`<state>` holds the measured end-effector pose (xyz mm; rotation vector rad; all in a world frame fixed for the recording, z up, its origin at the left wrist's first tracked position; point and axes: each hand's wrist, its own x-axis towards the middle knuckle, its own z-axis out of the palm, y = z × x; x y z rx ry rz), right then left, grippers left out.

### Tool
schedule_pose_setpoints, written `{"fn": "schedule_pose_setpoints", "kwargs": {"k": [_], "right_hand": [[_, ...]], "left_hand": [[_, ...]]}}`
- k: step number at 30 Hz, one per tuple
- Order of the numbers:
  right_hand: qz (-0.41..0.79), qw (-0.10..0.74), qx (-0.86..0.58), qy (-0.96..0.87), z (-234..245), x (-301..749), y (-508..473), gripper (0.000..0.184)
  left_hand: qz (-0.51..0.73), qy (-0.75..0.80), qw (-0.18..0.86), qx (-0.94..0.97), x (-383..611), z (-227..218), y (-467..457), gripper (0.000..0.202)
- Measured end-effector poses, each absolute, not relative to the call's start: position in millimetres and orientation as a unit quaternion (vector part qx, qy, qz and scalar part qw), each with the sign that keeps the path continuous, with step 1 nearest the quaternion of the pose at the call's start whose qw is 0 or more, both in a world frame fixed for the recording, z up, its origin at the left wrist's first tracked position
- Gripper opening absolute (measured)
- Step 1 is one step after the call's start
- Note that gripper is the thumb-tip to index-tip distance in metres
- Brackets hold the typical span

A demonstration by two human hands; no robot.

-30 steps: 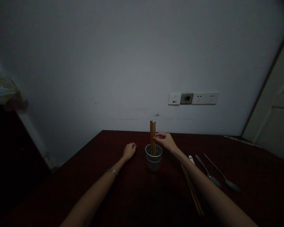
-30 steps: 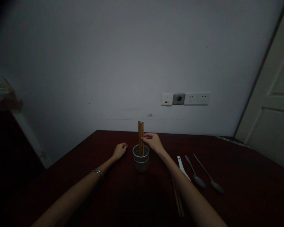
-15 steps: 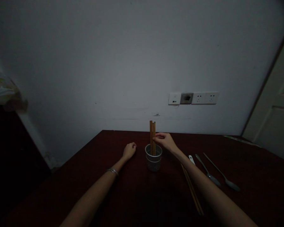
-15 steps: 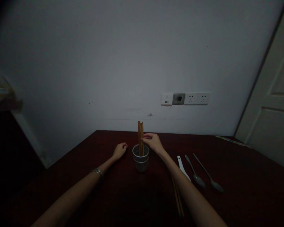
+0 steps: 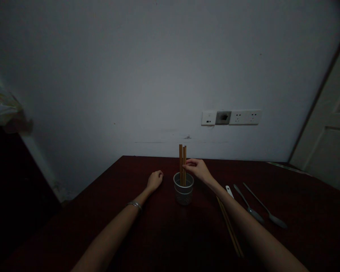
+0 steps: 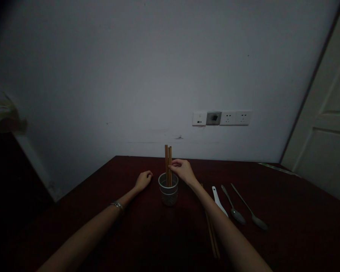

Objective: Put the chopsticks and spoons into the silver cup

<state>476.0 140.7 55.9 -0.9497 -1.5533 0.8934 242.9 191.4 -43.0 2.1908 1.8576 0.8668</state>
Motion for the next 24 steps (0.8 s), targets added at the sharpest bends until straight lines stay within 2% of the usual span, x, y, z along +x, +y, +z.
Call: {"fn": "schedule_pose_setpoints", "kwargs": {"k": [14, 24], "right_hand": [[0.402, 0.521, -0.386, -0.647, 50, 477, 145, 0.019], [0.416, 0.510, -0.383, -0.649, 54, 490, 135, 0.029]], "left_hand": [[0.266, 0.633, 0.072, 0.724, 246, -36, 186, 0.022], [0.283, 0.618, 0.065, 0.731, 243, -42, 190, 0.022]]}}
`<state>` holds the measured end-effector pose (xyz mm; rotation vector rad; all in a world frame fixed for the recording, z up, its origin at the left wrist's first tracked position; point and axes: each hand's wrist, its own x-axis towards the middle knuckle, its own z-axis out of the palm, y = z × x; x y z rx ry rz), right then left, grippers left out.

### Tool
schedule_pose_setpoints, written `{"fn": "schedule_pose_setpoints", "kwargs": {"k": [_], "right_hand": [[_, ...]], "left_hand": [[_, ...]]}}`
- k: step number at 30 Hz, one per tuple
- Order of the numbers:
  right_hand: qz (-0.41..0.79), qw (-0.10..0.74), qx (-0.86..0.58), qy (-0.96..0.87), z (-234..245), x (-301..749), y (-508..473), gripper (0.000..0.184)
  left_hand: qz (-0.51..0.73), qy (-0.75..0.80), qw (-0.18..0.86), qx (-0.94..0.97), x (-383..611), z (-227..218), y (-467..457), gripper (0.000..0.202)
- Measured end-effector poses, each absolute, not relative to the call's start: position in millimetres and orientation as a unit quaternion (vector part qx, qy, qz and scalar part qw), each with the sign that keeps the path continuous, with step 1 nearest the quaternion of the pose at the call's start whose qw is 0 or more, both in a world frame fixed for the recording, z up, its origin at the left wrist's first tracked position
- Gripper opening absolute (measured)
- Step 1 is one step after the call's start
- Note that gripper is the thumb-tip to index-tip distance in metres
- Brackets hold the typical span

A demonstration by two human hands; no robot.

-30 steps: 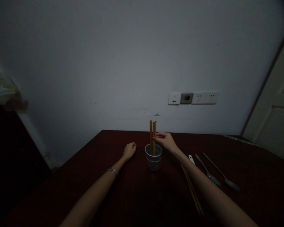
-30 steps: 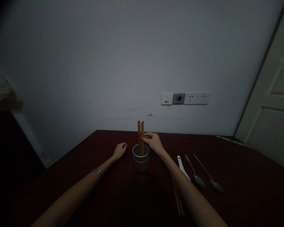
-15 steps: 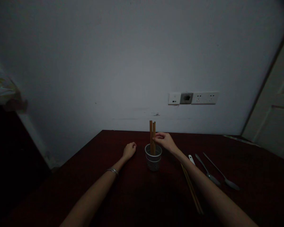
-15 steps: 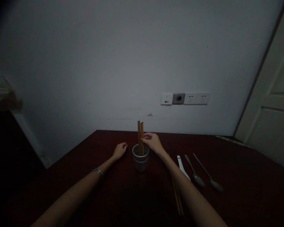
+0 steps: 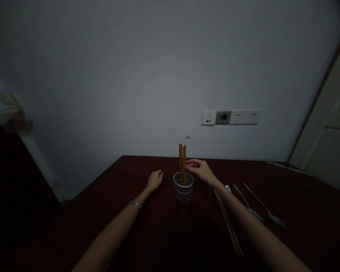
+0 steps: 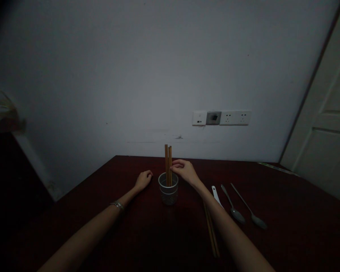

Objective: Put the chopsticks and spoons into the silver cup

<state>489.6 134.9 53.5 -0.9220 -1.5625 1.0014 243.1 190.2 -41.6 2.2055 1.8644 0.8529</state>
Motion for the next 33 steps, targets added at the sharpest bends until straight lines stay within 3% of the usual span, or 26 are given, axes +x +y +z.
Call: {"fn": "schedule_pose_setpoints", "kwargs": {"k": [8, 14, 17, 20, 23, 26, 29, 31, 33], "right_hand": [[0.412, 0.540, -0.411, -0.608, 62, 543, 108, 0.029], [0.426, 0.528, -0.436, -0.591, 55, 579, 64, 0.034], [0.419, 0.502, -0.453, -0.607, 51, 592, 39, 0.036], [0.413, 0.479, -0.470, -0.616, 49, 602, 16, 0.039], [0.410, 0.462, -0.486, -0.618, 44, 607, -3, 0.045], [0.418, 0.451, -0.503, -0.608, 31, 611, -15, 0.047], [0.433, 0.442, -0.511, -0.597, 13, 617, -23, 0.046], [0.444, 0.434, -0.513, -0.593, 1, 622, -27, 0.045], [0.454, 0.426, -0.515, -0.589, -10, 628, -31, 0.043]], "left_hand": [[0.340, 0.605, 0.104, 0.712, 241, -43, 195, 0.022], [0.547, 0.575, 0.283, 0.539, 232, -33, 200, 0.017], [0.634, 0.560, 0.281, 0.453, 223, 3, 202, 0.020], [0.788, 0.478, 0.227, 0.315, 218, 68, 194, 0.016], [0.862, 0.347, 0.160, 0.334, 230, 136, 168, 0.015], [0.871, 0.222, 0.080, 0.431, 265, 181, 123, 0.012], [0.822, 0.134, -0.018, 0.553, 313, 194, 66, 0.012], [0.739, 0.106, -0.067, 0.662, 345, 189, 29, 0.013], [0.563, 0.076, -0.084, 0.819, 372, 177, 0, 0.016]]}}
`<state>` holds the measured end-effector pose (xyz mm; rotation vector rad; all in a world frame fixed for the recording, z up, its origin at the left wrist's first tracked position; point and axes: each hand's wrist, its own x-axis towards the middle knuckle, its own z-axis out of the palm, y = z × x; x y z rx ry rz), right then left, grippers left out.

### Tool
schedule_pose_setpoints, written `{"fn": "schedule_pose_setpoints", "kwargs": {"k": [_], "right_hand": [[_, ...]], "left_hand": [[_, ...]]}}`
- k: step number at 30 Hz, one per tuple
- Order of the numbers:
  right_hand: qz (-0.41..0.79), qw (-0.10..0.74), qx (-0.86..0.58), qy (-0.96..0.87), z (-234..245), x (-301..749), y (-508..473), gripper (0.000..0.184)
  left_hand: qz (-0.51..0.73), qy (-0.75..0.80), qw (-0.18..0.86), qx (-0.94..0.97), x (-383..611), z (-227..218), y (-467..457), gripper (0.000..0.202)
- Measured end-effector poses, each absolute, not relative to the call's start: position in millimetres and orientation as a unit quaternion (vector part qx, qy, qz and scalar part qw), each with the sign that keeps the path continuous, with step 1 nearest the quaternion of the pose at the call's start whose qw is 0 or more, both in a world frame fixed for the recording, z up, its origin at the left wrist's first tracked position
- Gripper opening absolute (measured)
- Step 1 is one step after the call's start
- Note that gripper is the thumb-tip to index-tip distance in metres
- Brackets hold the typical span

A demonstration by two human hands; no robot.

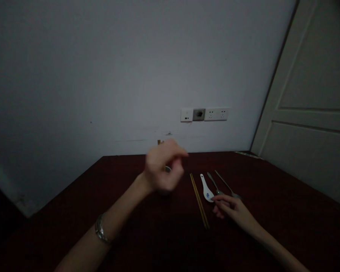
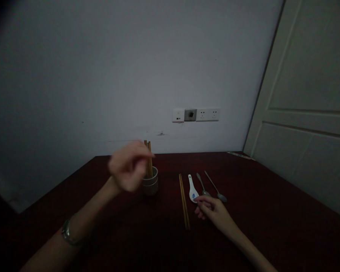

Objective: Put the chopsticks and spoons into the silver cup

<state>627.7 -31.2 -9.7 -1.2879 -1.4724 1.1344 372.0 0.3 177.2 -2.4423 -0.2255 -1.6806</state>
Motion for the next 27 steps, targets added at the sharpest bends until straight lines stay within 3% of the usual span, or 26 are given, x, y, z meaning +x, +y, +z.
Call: {"fn": "schedule_pose_setpoints", "kwargs": {"k": [3, 8, 14, 27], "right_hand": [[0.462, 0.421, -0.517, -0.585, -20, 635, -36, 0.042], [0.460, 0.441, -0.513, -0.575, -30, 642, -39, 0.040], [0.453, 0.442, -0.520, -0.573, -30, 637, -39, 0.040], [0.437, 0.439, -0.530, -0.579, -35, 636, -39, 0.037]], "left_hand": [[-0.268, -0.056, 0.075, -0.959, 403, 148, -18, 0.024], [-0.084, -0.035, 0.106, -0.990, 431, 80, -2, 0.025], [-0.065, 0.018, 0.164, -0.984, 441, 30, 6, 0.020], [-0.075, 0.035, 0.205, -0.975, 442, 14, 11, 0.008]]}}
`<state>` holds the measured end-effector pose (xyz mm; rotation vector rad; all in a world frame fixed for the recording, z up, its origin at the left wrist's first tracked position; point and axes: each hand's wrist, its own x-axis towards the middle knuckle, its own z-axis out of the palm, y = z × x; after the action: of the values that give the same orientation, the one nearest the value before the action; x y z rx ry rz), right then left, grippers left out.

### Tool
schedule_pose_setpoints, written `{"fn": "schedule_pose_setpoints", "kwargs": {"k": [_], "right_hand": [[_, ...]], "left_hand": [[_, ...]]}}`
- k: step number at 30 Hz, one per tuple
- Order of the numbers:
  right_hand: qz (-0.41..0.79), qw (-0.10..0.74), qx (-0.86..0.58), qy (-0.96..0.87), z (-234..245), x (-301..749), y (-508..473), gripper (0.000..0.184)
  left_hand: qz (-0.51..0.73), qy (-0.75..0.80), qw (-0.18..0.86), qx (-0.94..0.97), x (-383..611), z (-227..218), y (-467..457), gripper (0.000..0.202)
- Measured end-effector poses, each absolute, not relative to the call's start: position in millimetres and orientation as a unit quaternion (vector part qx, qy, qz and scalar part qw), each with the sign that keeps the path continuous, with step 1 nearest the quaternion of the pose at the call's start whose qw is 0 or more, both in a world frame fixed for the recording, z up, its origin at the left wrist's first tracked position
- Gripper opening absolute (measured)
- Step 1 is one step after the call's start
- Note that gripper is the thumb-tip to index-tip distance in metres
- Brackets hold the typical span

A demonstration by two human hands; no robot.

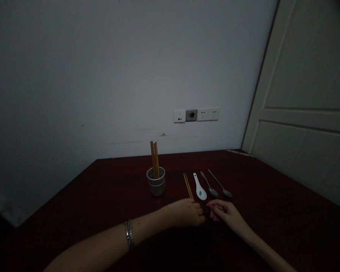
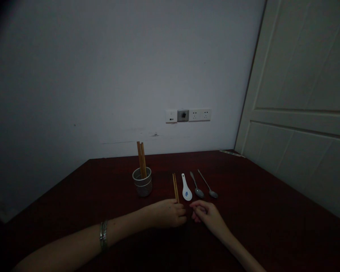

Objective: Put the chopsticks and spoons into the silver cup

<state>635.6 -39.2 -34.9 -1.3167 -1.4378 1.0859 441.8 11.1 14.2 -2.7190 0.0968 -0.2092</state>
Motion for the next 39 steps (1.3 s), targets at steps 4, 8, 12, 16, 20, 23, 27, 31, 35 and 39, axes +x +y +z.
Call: {"fn": "schedule_pose_setpoints", "kwargs": {"k": [4, 8, 12, 16, 20, 23, 27, 31, 35, 39], "right_hand": [[0.435, 0.436, -0.536, -0.577, -35, 635, -40, 0.040], [0.443, 0.435, -0.531, -0.576, -35, 635, -40, 0.039], [0.442, 0.434, -0.530, -0.580, -35, 635, -39, 0.038], [0.441, 0.436, -0.532, -0.576, -35, 635, -39, 0.040], [0.445, 0.433, -0.528, -0.580, -29, 633, -38, 0.040], [0.414, 0.442, -0.530, -0.594, -15, 630, -38, 0.037], [0.300, 0.478, -0.526, -0.637, 16, 624, -35, 0.029], [0.244, 0.495, -0.510, -0.660, 52, 612, -32, 0.030], [0.267, 0.509, -0.470, -0.670, 84, 592, -35, 0.033], [0.382, 0.515, -0.379, -0.667, 110, 563, -45, 0.034]], "left_hand": [[-0.066, 0.039, 0.220, -0.972, 444, 8, 13, 0.006], [-0.065, 0.058, 0.231, -0.969, 445, 9, 13, 0.004], [-0.058, 0.070, 0.229, -0.969, 445, 14, 12, 0.006], [-0.058, 0.097, 0.231, -0.966, 443, 18, 10, 0.007], [-0.069, 0.107, 0.223, -0.967, 443, 28, 10, 0.012], [-0.094, 0.079, 0.170, -0.978, 441, 50, 12, 0.017], [-0.178, 0.004, 0.010, -0.984, 432, 99, 10, 0.021], [-0.258, -0.093, -0.187, -0.943, 415, 150, 4, 0.023], [-0.296, -0.109, -0.356, -0.879, 398, 180, 5, 0.020], [-0.276, -0.114, -0.452, -0.841, 385, 189, 12, 0.020]]}}
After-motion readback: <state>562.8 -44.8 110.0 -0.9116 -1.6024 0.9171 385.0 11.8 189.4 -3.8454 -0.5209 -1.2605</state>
